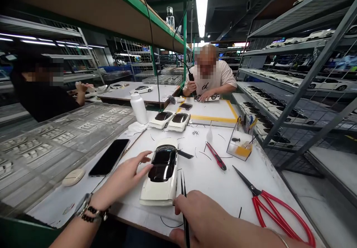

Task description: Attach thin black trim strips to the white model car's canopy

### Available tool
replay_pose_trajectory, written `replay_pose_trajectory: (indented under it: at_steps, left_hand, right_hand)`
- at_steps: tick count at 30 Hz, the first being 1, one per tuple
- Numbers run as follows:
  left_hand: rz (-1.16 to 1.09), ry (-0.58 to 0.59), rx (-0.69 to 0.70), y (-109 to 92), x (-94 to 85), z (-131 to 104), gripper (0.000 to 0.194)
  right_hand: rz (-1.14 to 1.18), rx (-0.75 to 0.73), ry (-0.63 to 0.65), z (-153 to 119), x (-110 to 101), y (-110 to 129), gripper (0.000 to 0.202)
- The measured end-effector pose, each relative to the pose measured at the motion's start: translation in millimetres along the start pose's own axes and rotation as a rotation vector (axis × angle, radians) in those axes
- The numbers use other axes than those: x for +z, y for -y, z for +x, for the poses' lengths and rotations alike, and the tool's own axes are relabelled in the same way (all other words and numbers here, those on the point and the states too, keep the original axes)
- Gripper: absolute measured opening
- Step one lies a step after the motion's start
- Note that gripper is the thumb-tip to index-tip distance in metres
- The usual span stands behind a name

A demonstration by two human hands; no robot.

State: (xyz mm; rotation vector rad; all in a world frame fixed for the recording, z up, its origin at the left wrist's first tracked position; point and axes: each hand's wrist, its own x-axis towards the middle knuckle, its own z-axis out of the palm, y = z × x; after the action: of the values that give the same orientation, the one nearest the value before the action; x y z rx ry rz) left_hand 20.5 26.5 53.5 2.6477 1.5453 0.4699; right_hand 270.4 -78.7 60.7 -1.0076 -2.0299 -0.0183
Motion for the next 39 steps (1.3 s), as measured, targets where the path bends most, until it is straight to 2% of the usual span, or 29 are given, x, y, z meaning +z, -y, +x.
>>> replay_pose_trajectory:
  at_steps: [1, 2, 3, 5, 7, 10, 13, 16, 19, 22, 25, 28, 32, 36, 39]
  left_hand:
    - [-0.047, 0.029, -0.076, -12, -0.8, -3, 0.045]
    - [-0.056, 0.057, -0.138, -24, -1.7, -5, 0.056]
    - [-0.038, 0.086, -0.184, -37, -2.4, -6, 0.068]
    - [0.032, 0.125, -0.247, -60, -2.7, -3, 0.086]
    - [0.115, 0.142, -0.31, -78, -0.8, 3, 0.093]
    - [0.194, 0.152, -0.382, -93, 5.8, 15, 0.09]
    - [0.226, 0.143, -0.408, -97, 12.5, 22, 0.088]
    - [0.195, 0.106, -0.405, -92, 14.9, 21, 0.085]
    - [0.112, 0.089, -0.344, -83, 13.8, 16, 0.075]
    - [0.061, 0.105, -0.28, -80, 14.6, 12, 0.069]
    - [0.032, 0.117, -0.223, -80, 19.1, 12, 0.079]
    - [-0.023, 0.15, -0.153, -70, 20.6, 15, 0.095]
    - [-0.143, 0.257, 0.047, -33, 8.7, 26, 0.102]
    - [-0.296, 0.443, 0.352, 3, -7.1, 42, 0.101]
    - [-0.267, 0.494, 0.41, 11, -13.5, 47, 0.105]
  right_hand:
    - [0.034, -0.06, 0.177, 4, -4, -2, 0.02]
    - [0.058, -0.106, 0.297, 7, -8, -5, 0.02]
    - [0.069, -0.131, 0.339, 11, -12, -10, 0.023]
    - [0.063, -0.155, 0.239, 17, -20, -20, 0.024]
    - [0.022, -0.175, 0.134, 20, -28, -28, 0.029]
    - [-0.073, -0.131, 0.012, 23, -38, -39, 0.032]
    - [-0.073, -0.049, -0.048, 26, -45, -49, 0.028]
    - [0.08, 0.165, 0.006, 32, -47, -59, 0.026]
    - [0.315, 0.396, 0.088, 38, -45, -70, 0.022]
    - [0.458, 0.521, 0.139, 42, -41, -79, 0.022]
    - [0.517, 0.569, 0.201, 44, -37, -88, 0.025]
    - [0.507, 0.504, 0.239, 46, -35, -95, 0.027]
    - [0.381, 0.369, 0.365, 49, -36, -99, 0.025]
    - [0.357, 0.195, 0.477, 53, -26, -90, 0.018]
    - [0.296, 0.03, 0.553, 60, -10, -77, 0.014]
